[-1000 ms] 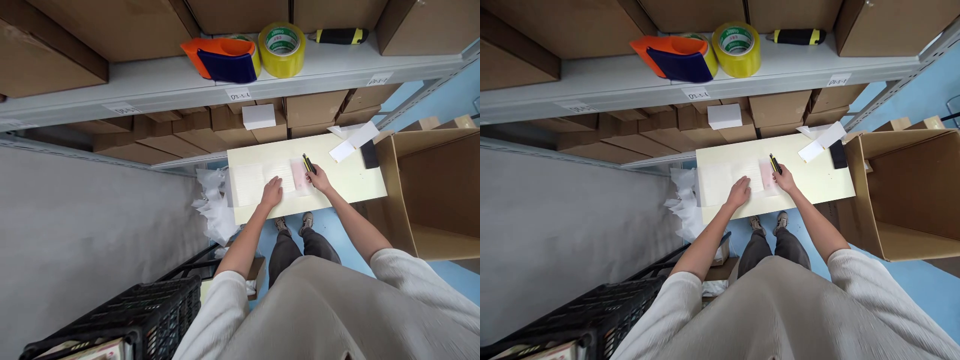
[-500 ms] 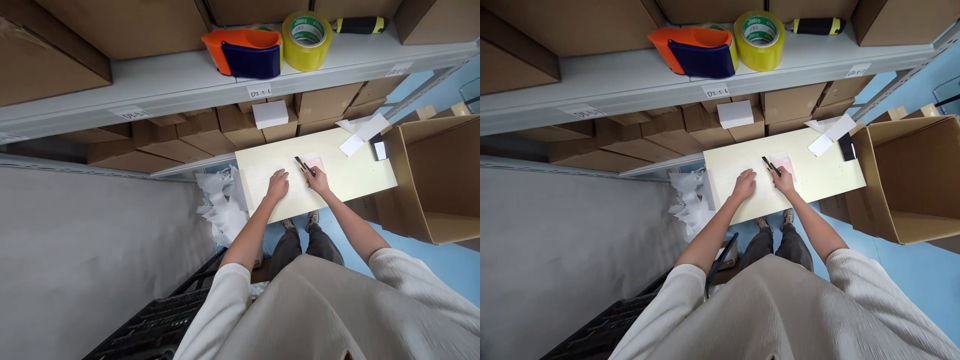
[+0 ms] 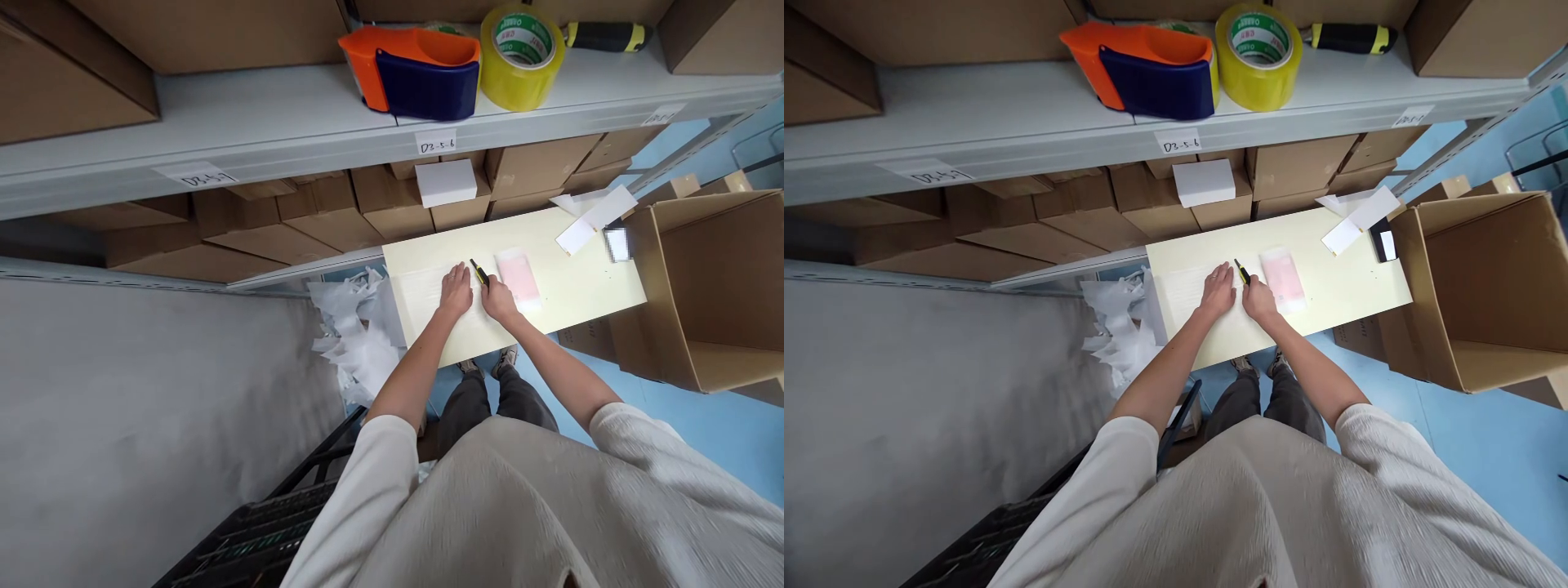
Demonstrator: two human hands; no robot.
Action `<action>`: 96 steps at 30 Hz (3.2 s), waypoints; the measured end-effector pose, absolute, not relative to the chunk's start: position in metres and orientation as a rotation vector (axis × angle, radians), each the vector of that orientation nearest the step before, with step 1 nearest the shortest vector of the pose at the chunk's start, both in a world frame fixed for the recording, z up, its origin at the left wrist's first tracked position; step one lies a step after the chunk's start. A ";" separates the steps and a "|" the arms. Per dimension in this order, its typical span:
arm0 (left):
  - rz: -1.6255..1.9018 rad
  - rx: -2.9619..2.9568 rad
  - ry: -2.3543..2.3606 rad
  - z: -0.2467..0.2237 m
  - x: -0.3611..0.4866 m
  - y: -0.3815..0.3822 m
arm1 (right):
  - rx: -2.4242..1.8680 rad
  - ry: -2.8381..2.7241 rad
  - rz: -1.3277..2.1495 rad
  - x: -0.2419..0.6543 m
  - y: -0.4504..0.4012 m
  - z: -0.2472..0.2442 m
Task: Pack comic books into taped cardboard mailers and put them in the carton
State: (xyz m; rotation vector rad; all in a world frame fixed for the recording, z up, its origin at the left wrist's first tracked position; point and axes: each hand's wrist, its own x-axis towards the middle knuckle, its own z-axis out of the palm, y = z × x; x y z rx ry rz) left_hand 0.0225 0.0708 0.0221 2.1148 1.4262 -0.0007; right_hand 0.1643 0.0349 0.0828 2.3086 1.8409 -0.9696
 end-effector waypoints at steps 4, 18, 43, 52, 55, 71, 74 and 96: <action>-0.021 2.133 1.401 0.023 0.018 0.072 | 2.288 1.812 -0.943 0.158 0.038 0.082; -0.026 2.143 1.413 0.022 0.013 0.086 | 2.166 1.728 -0.799 0.138 0.037 0.096; -0.080 2.119 1.429 0.016 0.018 0.086 | 2.113 1.683 -0.800 0.141 -0.008 0.104; -0.030 2.131 1.519 0.021 0.019 0.079 | 2.073 1.675 -0.738 0.142 -0.032 0.105; -0.003 2.151 1.535 0.022 0.018 0.075 | 2.062 1.672 -0.734 0.142 -0.040 0.106; -0.163 2.226 1.337 0.017 0.003 0.058 | 2.034 1.682 -0.703 0.151 -0.088 0.090; -0.122 2.182 1.406 0.023 0.004 0.051 | 2.034 1.688 -0.704 0.152 -0.092 0.090; -0.174 2.157 1.377 0.010 0.004 0.029 | 2.004 1.688 -0.739 0.157 -0.121 0.099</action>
